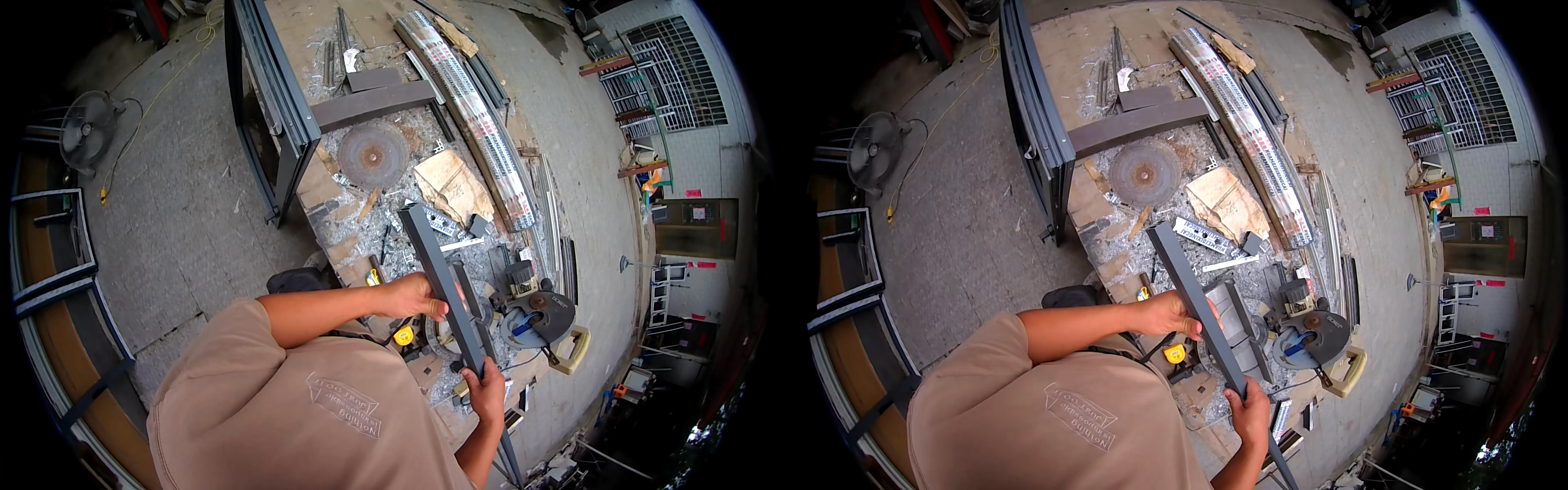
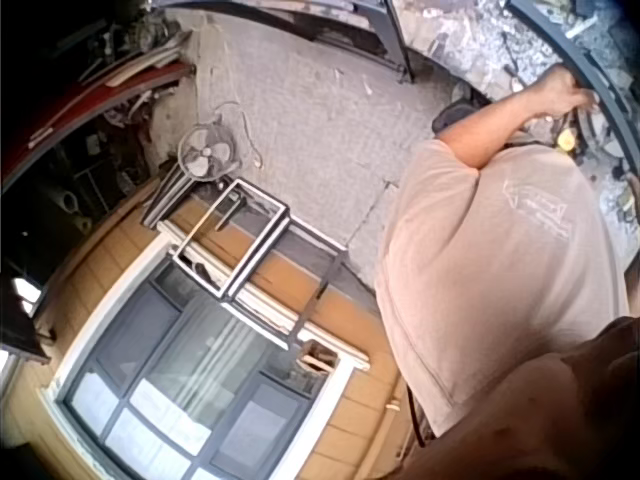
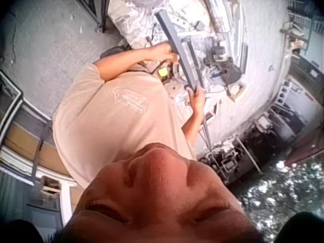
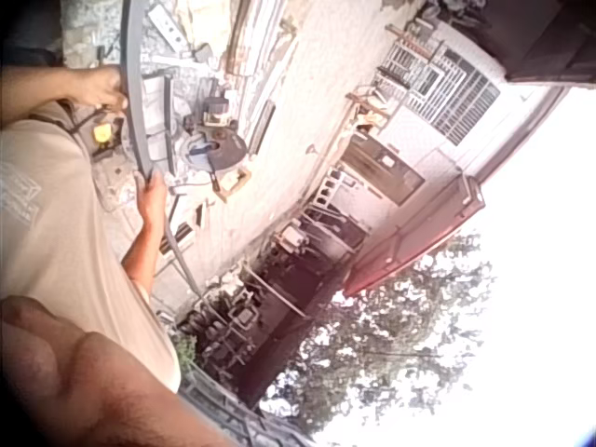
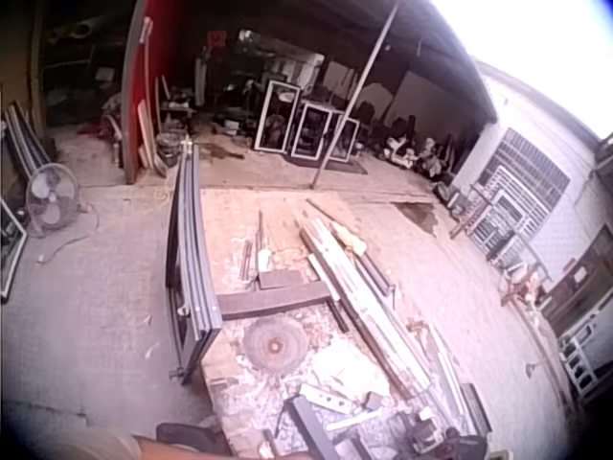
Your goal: The person measures a metal frame using a tape measure, marks a long metal rail, and then cuts the rail using a miter saw. They then check the fit of the cut rail against the frame.
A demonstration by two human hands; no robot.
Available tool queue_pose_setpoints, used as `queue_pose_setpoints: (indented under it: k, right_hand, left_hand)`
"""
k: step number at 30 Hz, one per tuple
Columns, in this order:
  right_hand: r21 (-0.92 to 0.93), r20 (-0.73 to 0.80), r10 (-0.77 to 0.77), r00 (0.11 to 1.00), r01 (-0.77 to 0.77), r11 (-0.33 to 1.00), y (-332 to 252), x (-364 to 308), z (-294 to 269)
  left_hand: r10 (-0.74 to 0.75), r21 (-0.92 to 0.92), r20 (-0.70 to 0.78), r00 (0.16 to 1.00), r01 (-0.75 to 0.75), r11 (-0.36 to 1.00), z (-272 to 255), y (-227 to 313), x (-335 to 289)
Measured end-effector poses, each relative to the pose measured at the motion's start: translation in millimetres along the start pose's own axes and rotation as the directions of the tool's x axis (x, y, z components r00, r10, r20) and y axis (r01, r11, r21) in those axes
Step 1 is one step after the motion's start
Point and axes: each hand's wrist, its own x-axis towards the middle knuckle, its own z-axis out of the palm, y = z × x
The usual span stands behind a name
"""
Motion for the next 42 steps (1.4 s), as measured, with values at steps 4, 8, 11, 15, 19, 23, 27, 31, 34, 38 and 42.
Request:
queue_pose_setpoints:
  k: [4,8,11,15,19,23,27,31,34,38,42]
  right_hand:
    - [-0.052,-0.023,-0.007,1.000,0.006,0.999,-4.8,-0.1,2.5]
    - [-0.201,-0.107,-0.031,0.994,0.009,0.979,-6.2,-0.2,12.5]
    - [-0.271,-0.154,-0.085,0.984,0.040,0.962,0.6,1.6,19.1]
    - [-0.322,-0.147,-0.125,0.981,0.072,0.944,0.3,3.6,20.0]
    - [-0.356,-0.127,-0.125,0.984,0.072,0.932,8.8,4.6,22.2]
    - [-0.397,-0.107,-0.122,0.987,0.070,0.915,6.3,6.6,20.1]
    - [-0.379,-0.102,-0.127,0.987,0.079,0.922,12.0,7.9,20.6]
    - [-0.367,-0.097,-0.121,0.988,0.078,0.927,13.1,8.1,20.5]
    - [-0.356,-0.102,-0.148,0.984,0.103,0.929,13.8,8.4,21.1]
    - [-0.349,-0.106,-0.173,0.979,0.126,0.929,14.2,10.1,23.3]
    - [-0.400,-0.097,-0.156,0.983,0.105,0.910,24.4,12.2,29.0]
  left_hand:
    - [-0.008,-0.013,0.004,1.000,0.008,1.000,-0.1,1.0,-1.9]
    - [-0.026,-0.015,-0.018,1.000,0.025,1.000,1.3,2.9,-2.9]
    - [-0.048,-0.017,-0.032,0.998,0.047,0.999,0.6,3.0,-3.6]
    - [-0.058,-0.022,-0.041,0.998,0.057,0.998,-2.9,-0.5,-5.1]
    - [-0.083,-0.034,-0.046,0.996,0.081,0.996,1.2,7.5,-5.6]
    - [-0.051,-0.014,-0.048,0.998,0.051,0.999,-1.9,2.7,-5.2]
    - [-0.056,-0.006,-0.055,0.997,0.056,0.998,-2.1,2.4,-3.2]
    - [-0.037,-0.020,-0.040,0.998,0.037,0.999,-3.1,-0.1,-2.0]
    - [-0.043,-0.010,-0.026,0.999,0.042,0.999,-5.6,-1.2,-1.0]
    - [-0.055,-0.004,-0.031,0.998,0.055,0.998,-6.6,-0.3,-1.2]
    - [-0.085,0.003,-0.049,0.995,0.085,0.996,-9.7,-2.6,-1.9]
